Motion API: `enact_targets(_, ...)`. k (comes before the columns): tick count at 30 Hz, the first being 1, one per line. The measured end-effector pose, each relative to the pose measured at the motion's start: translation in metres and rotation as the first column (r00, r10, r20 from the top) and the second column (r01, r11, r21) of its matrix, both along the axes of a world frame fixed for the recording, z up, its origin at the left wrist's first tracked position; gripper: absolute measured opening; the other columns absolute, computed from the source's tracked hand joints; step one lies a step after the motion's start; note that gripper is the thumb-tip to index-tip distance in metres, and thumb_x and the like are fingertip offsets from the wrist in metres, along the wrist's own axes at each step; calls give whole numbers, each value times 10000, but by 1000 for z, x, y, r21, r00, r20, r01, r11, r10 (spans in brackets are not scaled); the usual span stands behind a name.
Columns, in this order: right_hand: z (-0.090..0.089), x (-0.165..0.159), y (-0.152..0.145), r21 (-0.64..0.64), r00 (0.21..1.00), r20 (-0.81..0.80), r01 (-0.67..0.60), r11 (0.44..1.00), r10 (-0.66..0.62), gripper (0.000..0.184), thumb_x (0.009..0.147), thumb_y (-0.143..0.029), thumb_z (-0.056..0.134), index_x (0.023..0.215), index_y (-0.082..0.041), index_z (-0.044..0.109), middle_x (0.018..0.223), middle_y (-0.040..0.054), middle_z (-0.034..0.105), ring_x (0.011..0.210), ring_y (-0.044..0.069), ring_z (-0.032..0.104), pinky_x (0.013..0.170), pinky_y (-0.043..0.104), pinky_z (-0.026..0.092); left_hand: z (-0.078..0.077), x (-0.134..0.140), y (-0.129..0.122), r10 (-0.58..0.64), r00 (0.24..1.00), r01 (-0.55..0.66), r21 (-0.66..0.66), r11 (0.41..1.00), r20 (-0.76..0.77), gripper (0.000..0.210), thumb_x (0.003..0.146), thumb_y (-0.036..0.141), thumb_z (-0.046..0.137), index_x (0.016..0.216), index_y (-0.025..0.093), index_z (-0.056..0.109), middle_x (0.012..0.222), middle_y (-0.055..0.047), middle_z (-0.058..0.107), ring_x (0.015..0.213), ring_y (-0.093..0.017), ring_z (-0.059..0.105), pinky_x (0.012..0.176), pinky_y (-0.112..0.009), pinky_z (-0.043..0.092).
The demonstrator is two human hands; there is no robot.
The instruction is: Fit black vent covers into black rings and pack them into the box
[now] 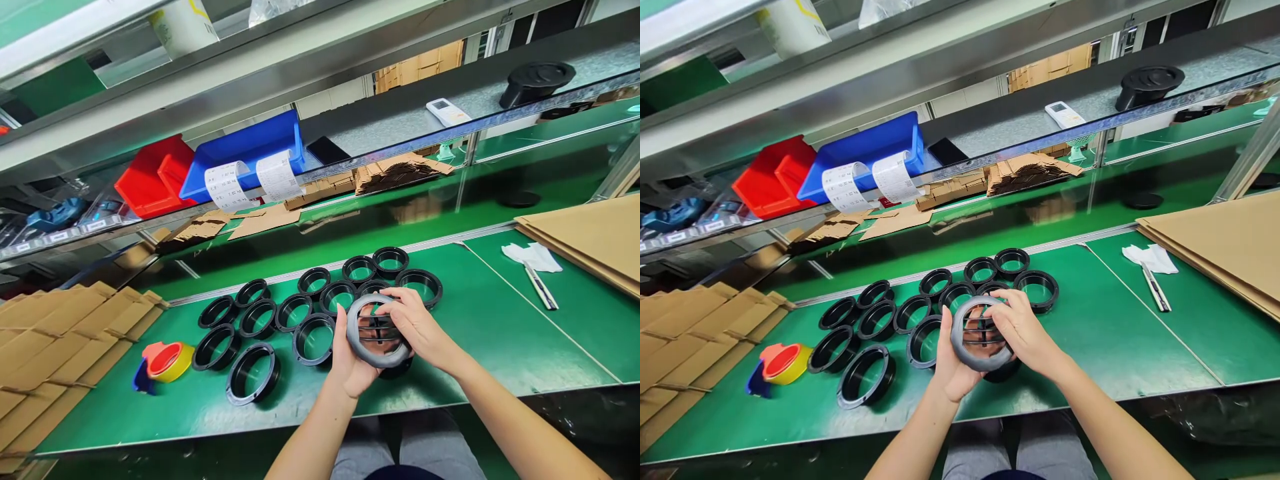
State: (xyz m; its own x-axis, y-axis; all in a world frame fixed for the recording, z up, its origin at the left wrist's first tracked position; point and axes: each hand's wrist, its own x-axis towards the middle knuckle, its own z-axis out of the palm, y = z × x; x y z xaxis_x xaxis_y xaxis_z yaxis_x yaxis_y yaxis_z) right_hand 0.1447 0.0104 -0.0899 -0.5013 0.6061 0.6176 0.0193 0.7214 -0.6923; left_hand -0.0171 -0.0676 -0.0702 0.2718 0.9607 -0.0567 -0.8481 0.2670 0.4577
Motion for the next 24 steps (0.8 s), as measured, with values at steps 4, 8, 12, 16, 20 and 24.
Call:
enact_targets(4, -1, 4, -1, -18, 1000, -8, -18, 1000, 17, 462, 1128, -505, 274, 1150, -279, 677, 1337, 73, 483, 1304, 307, 355, 1110, 517, 333, -1, 1, 2, -32, 999, 33, -15, 999, 14, 612, 879, 741, 577, 1162, 204, 660, 1257, -165, 630, 1173, -388, 586, 1015, -601, 439)
enact_targets(8, -2, 6, -7, 49, 1000, 4, 13, 999, -13, 483, 1130, -531, 238, 1320, -293, 612, 1440, 79, 401, 1335, 319, 327, 1112, 547, 339, 3, 0, 2, -34, 999, 34, -60, 998, -2, 638, 916, 747, 505, 1172, 184, 662, 1145, -156, 679, 1016, -323, 666, 914, -491, 529)
enact_targets(12, -10, 9, -16, 349, 977, 198, 1, 937, -75, 628, 1098, -623, 288, 1558, -202, 355, 1561, 123, 267, 1403, 377, 205, 1165, 603, 254, 7, 3, 4, 103, 995, -104, -183, 978, -17, 622, 996, 673, 415, 1129, 125, 679, 1117, -120, 704, 1016, -257, 674, 930, -363, 543)
enact_targets(16, -11, 16, -21, 327, 933, 335, 17, 945, -133, 756, 1027, -585, 582, 1587, -189, 265, 1617, 145, 39, 1447, 415, 64, 1165, 648, 220, 7, 16, 12, 95, 993, -108, -209, 972, -70, 594, 1005, 633, 442, 1222, 119, 647, 1172, -123, 688, 1155, -270, 621, 1046, -372, 484)
enact_targets(20, 1, 22, -15, 81, 937, 348, 15, 997, -42, 970, 833, -377, 776, 1598, -269, 189, 1622, 92, 29, 1464, 361, 77, 1172, 590, 261, 7, 29, 20, 7, 985, -36, -167, 985, -172, 686, 971, 681, 474, 1327, 104, 579, 1186, -145, 673, 1241, -293, 560, 1097, -384, 437)
enact_targets(24, -1, 30, 28, 45, 962, 236, 127, 991, -134, 872, 786, -418, 694, 1556, -270, 312, 1537, 99, 274, 1412, 326, 253, 1176, 529, 278, 3, 26, 18, 51, 950, -51, 8, 999, -308, 774, 920, 732, 528, 1483, 216, 404, 1312, -129, 602, 1299, -299, 507, 1145, -435, 379)
